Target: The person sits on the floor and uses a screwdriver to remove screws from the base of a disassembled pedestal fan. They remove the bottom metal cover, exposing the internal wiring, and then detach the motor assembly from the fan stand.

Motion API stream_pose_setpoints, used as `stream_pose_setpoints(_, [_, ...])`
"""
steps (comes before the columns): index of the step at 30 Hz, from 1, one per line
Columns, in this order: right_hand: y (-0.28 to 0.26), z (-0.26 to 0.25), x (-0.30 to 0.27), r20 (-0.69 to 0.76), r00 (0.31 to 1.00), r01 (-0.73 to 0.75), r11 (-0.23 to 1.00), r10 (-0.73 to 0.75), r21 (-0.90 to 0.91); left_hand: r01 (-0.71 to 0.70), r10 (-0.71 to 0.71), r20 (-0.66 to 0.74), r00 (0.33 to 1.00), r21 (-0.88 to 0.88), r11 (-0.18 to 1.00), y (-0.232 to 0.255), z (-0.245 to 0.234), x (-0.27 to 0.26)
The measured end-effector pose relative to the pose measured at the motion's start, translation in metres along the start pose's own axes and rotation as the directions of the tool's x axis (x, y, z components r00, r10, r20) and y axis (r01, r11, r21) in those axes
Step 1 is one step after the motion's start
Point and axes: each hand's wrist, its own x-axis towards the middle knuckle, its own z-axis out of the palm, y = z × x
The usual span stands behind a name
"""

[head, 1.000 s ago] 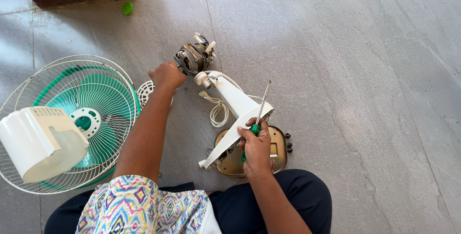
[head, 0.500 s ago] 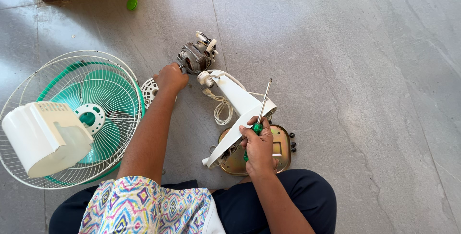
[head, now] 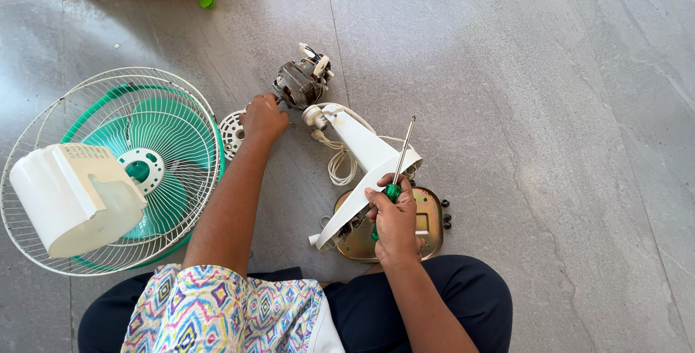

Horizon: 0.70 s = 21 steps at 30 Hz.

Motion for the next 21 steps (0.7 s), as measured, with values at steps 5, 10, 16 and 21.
stream_pose_setpoints(5, [0.002,-0.001,0.000,0.005,1.000,0.004,1.000,-0.003,-0.005,-0.021,0.022,-0.032,0.999,0.036,0.999,0.004,0.001,-0.007])
stream_pose_setpoints(10, [0.001,-0.001,0.001,0.004,1.000,-0.005,1.000,0.005,0.001,-0.063,0.057,-0.201,0.978,-0.024,0.998,0.008,0.007,-0.023])
stream_pose_setpoints(16, [0.000,0.000,-0.001,0.005,1.000,-0.015,1.000,0.015,-0.006,-0.245,0.223,-0.469,0.855,0.016,0.970,0.017,0.009,-0.052])
stream_pose_setpoints(21, [0.000,0.001,0.000,0.016,1.000,-0.003,0.999,0.004,-0.035,-0.348,0.222,-0.484,0.846,-0.187,0.919,0.029,0.011,-0.091])
